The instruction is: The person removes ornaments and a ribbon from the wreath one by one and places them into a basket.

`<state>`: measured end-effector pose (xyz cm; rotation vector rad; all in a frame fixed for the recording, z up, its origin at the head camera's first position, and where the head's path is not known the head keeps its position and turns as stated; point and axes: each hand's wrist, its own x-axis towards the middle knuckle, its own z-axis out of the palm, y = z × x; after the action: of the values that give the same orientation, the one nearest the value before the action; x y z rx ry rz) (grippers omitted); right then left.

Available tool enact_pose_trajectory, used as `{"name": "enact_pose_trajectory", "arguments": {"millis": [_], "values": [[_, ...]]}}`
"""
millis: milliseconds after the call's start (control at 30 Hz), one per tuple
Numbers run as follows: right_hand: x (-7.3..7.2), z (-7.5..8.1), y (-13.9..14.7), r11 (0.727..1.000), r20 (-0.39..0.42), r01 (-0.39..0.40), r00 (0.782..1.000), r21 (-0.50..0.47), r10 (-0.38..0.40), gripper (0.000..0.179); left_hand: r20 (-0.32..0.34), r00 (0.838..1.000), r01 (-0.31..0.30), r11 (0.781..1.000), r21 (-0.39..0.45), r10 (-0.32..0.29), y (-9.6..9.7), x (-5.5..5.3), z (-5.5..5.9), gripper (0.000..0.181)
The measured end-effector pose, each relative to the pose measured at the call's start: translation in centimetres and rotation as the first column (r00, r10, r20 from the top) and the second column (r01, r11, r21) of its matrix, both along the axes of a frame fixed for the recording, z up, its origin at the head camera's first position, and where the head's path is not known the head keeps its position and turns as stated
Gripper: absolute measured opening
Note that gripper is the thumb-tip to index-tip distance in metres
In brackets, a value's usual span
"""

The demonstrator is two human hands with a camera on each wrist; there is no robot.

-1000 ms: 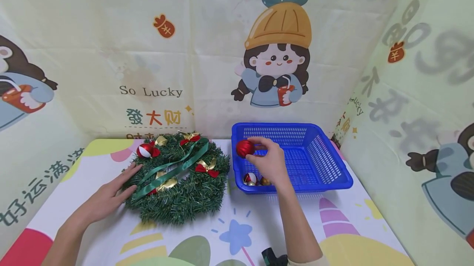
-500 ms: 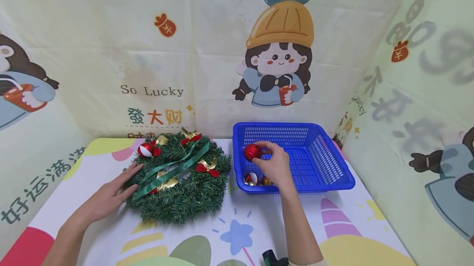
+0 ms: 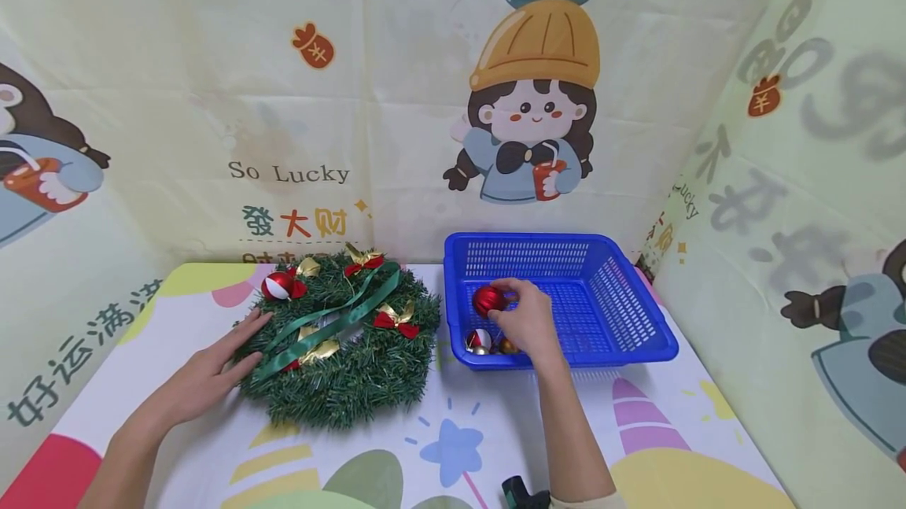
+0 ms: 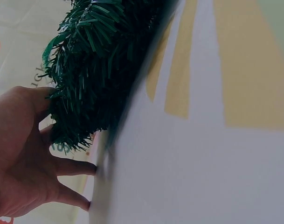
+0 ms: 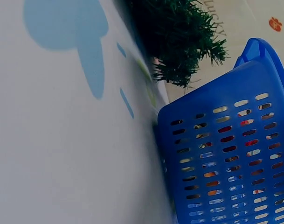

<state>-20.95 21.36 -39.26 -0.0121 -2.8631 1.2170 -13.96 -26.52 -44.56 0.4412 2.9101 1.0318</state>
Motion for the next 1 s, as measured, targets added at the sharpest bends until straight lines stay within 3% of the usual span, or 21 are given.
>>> {"name": "enact_pose_trajectory", "arguments": {"millis": [200,767,1000], "values": [[-0.01,0.0,-0.22,0.998,0.045,-0.004,0.999,0.056,0.002,0.044,0.004,1.0,0.001,1.0,0.005,-0.001,0.03,0.04,0.11,0.063],[-0.3,-0.28,-0.28,0.987,0.054,-0.015,0.999,0.158,0.007,0.043,0.007,1.0,0.002,1.0,0.005,-0.002,0.19,0.06,0.27,0.062],[-0.26,-0.45,-0.53,0.987,0.092,0.0,0.996,0.162,-0.015,0.047,-0.001,1.0,0.001,1.0,0.002,-0.001,0.07,0.05,0.11,0.062]]}}
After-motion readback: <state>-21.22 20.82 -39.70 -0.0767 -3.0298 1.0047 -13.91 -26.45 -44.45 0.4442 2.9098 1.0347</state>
